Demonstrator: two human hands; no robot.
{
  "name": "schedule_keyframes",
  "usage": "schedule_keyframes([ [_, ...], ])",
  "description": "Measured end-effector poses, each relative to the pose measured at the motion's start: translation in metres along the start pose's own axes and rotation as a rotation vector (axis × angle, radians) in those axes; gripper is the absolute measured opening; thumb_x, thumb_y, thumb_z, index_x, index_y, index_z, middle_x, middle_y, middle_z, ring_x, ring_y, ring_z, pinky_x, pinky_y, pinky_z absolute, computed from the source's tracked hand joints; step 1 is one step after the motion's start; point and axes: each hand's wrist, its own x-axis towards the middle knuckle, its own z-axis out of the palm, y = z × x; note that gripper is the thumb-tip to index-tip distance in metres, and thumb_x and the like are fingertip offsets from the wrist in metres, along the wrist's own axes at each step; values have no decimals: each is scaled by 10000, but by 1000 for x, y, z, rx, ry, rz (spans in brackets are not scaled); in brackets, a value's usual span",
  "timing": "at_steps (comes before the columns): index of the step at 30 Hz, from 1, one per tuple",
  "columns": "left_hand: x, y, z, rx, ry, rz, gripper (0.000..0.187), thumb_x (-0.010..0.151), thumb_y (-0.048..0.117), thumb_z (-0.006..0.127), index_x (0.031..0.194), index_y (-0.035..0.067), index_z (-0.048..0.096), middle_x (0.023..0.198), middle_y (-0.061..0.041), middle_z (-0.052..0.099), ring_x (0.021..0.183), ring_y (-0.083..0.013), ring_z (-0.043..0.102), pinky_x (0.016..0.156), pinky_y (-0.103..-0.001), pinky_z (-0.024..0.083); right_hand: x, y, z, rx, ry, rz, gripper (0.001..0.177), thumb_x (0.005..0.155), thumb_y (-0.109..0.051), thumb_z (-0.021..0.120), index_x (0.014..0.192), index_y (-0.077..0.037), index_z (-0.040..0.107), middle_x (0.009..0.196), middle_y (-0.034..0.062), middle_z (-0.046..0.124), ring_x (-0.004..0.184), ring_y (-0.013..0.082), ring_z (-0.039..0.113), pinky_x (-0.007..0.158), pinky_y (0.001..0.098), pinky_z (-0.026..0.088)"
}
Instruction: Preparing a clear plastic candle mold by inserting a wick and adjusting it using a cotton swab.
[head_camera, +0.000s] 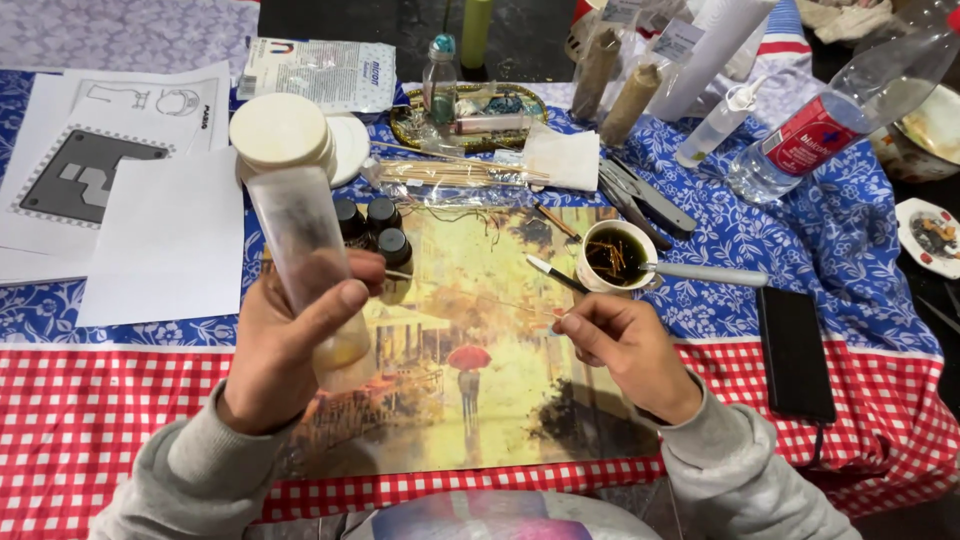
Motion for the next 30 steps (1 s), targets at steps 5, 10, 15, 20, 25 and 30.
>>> schedule_keyframes([
  [5,-10,-18,-6,70,88,-138,347,884,166,743,1170,-26,703,1120,-110,746,1046,-191,700,930,-342,564,-3,3,-4,-113,116,-71,143,935,-117,749,916,25,747,693,17,651,601,64,529,543,242,431],
  [10,-15,-48,-23,-74,137,-280,399,884,189,735,1219,-21,683,1133,-108,727,1070,-184,682,897,-354,557,8,7,9,-288,162,-163,151,890,-112,772,969,15,791,781,22,708,645,75,585,574,245,461],
  [15,-11,-45,-26,112,72,-260,447,887,197,736,1263,-38,679,1251,-170,721,1112,-210,678,960,-352,543,21,-11,20,-681,228,-339,108,881,-106,785,927,-8,791,825,82,766,676,114,683,596,277,516],
  [20,-18,-32,-29,125,79,-165,521,842,215,744,1284,-37,632,1457,-165,625,1246,-256,677,1040,-369,543,36,-97,0,-761,319,-614,94,1001,-94,755,994,0,761,880,94,734,769,144,673,684,285,517],
  [25,-29,-53,-40,34,36,-74,447,855,193,752,1190,-86,653,1429,-212,642,1190,-308,714,999,-443,597,105,-144,-11,-976,295,-721,123,1061,-109,776,1070,14,769,887,90,729,759,137,693,671,288,524],
  [30,-35,-91,-58,-238,34,-136,397,890,71,720,1252,-49,611,1035,-176,745,943,-300,748,868,-477,631,197,-120,-15,-809,57,-352,177,994,-189,733,1027,-22,782,799,57,755,702,135,726,616,299,585],
])
